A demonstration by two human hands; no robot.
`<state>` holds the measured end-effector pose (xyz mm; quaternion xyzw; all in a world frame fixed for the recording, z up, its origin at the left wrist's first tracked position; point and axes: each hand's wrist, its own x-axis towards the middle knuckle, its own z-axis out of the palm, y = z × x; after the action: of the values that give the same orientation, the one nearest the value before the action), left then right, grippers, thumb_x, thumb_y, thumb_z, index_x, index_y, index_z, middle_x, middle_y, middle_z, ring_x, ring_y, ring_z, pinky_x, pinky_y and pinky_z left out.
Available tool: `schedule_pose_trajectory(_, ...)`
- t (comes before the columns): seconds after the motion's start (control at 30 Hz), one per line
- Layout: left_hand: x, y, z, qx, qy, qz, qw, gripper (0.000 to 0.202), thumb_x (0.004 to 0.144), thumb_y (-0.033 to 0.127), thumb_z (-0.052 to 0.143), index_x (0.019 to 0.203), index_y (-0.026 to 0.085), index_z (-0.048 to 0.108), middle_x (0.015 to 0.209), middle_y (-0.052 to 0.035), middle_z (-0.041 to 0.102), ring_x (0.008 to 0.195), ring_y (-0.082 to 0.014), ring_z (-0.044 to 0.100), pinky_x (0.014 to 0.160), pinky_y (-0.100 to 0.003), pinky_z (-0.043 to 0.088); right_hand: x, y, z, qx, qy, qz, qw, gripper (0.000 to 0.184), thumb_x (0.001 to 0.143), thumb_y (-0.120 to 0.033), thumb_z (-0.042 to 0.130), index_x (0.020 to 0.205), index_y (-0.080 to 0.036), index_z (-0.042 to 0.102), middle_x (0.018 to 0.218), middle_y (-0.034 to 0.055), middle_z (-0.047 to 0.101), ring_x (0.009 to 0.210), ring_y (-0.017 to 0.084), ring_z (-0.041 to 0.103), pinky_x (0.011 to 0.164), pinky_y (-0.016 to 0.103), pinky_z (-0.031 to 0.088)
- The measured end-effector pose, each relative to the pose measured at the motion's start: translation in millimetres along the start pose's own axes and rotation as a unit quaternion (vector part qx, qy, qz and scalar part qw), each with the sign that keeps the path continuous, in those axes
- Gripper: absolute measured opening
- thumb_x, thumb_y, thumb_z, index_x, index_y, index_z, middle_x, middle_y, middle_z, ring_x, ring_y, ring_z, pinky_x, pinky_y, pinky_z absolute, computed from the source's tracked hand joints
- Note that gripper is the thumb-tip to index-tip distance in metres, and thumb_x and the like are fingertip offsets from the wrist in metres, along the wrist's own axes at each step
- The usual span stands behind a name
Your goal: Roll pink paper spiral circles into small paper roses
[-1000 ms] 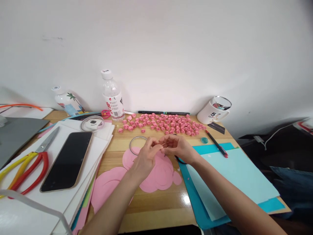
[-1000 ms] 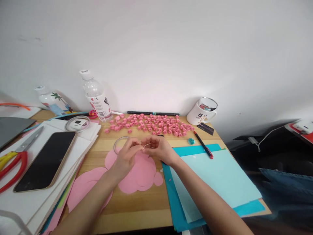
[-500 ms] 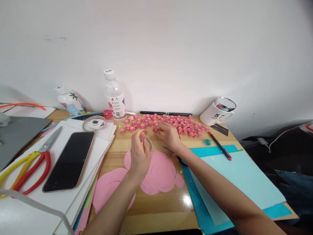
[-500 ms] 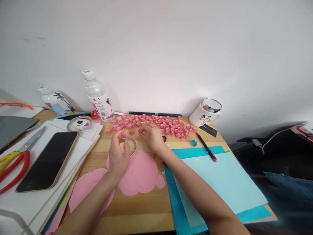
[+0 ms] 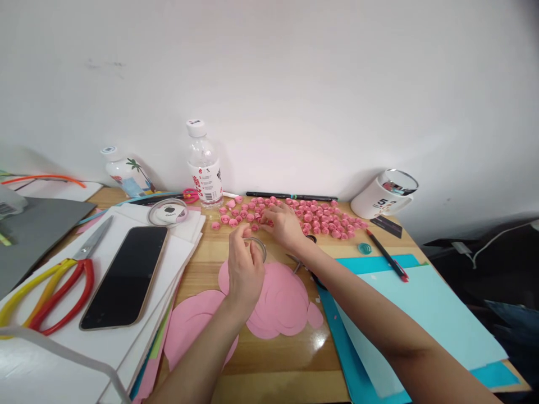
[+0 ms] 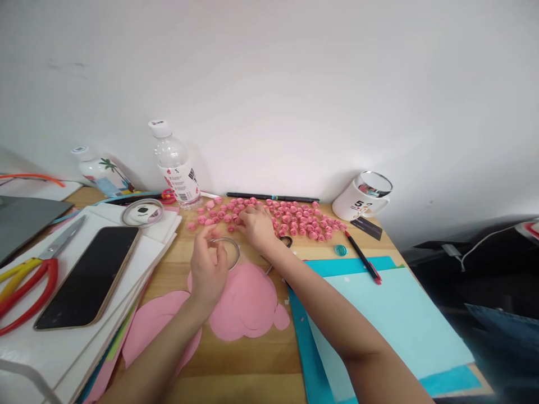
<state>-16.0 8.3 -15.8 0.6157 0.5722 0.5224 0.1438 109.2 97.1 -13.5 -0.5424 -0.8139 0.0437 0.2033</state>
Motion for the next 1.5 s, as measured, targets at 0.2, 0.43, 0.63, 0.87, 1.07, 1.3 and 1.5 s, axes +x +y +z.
schedule_pose_trajectory(0.2, 0.5, -0.9, 0.0, 0.008, 0.0, -0.01, 1.0, 0.031, 0.081, 0.007, 0.041, 0.111, 0.017, 0.043, 0.105, -0.0102, 0.056, 0.09, -0.0173, 0.058, 0.077, -0.031, 0.048, -4.8, 5.8, -6.6, 0.016, 0.008, -0.029, 0.999, 0.005, 0.078, -0.022, 0.062, 0.076, -0.019, 0.065, 0.084, 0.0059, 0.066, 0.089, 0.023, 0.051, 0.079, 0.033, 0.035)
schedule_pose_trajectory(0.43, 1.6, 0.7, -0.9, 0.01, 0.003, -0.036, 0.999, 0.034, 0.08, 0.004, 0.037, 0.11, 0.017, 0.041, 0.106, -0.0112, 0.057, 0.098, -0.0192, 0.057, 0.081, -0.034, 0.048, -16.5, 3.3, -1.2, 0.007, 0.039, -0.066, 0.997, 0.023, 0.084, -0.009, 0.046, 0.095, -0.019, 0.064, 0.09, 0.0066, 0.068, 0.096, 0.024, 0.049, 0.08, 0.036, 0.036)
schedule_pose_trajectory(0.63, 3.5, -0.6, -3.1, 0.05, -0.053, -0.064, 0.995, 0.038, 0.079, 0.01, 0.046, 0.115, 0.016, 0.039, 0.104, -0.0121, 0.056, 0.097, -0.0239, 0.058, 0.08, -0.04, 0.048, -25.9, 7.0, -4.2, 0.02, 0.08, -0.077, 0.994, 0.022, 0.086, -0.011, 0.045, 0.096, -0.018, 0.063, 0.094, 0.0079, 0.067, 0.097, 0.024, 0.05, 0.08, 0.036, 0.039)
schedule_pose_trajectory(0.87, 6.2, 2.3, -5.9, 0.084, -0.116, -0.07, 0.987, 0.07, 0.066, 0.02, 0.071, 0.124, 0.018, 0.032, 0.115, -0.0142, 0.056, 0.109, -0.0298, 0.054, 0.086, -0.047, 0.045, -71.9, 29.0, -41.0, 0.027, 0.064, -0.043, 0.997, 0.015, 0.086, -0.017, 0.049, 0.088, -0.018, 0.064, 0.084, 0.0075, 0.066, 0.084, 0.022, 0.056, 0.074, 0.036, 0.045)
schedule_pose_trajectory(1.07, 5.4, -1.2, -5.5, 0.112, -0.128, -0.052, 0.984, 0.078, 0.063, 0.008, 0.071, 0.128, 0.021, 0.03, 0.121, -0.0144, 0.054, 0.117, -0.0309, 0.05, 0.09, -0.046, 0.043, -123.4, 45.1, -57.5, 0.052, -0.037, -0.056, 0.996, 0.023, 0.081, -0.027, 0.059, 0.103, -0.021, 0.062, 0.113, 0.0108, 0.06, 0.102, 0.027, 0.057, 0.082, 0.042, 0.05)
schedule_pose_trajectory(1.3, 7.8, -5.8, -7.9, 0.111, -0.121, -0.041, 0.986, 0.046, 0.079, 0.012, 0.053, 0.123, 0.015, 0.04, 0.092, -0.0086, 0.064, 0.091, -0.0247, 0.061, 0.08, -0.041, 0.046, -132.0, 43.2, -54.9, 0.057, -0.053, -0.017, 0.997, 0.025, 0.083, -0.021, 0.052, 0.108, -0.021, 0.059, 0.119, 0.012, 0.056, 0.103, 0.025, 0.06, 0.083, 0.039, 0.052)
schedule_pose_trajectory(1.5, 10.2, -5.0, -9.8, 0.165, -0.193, -0.042, 0.966, 0.031, 0.076, 0.017, 0.06, 0.106, 0.019, 0.052, 0.078, -0.0025, 0.064, 0.088, -0.0238, 0.058, 0.082, -0.041, 0.041, -125.2, 42.0, -46.4, 0.066, -0.023, -0.013, 0.997, 0.029, 0.079, -0.009, 0.046, 0.103, -0.018, 0.061, 0.115, 0.0129, 0.059, 0.096, 0.023, 0.063, 0.08, 0.037, 0.052)
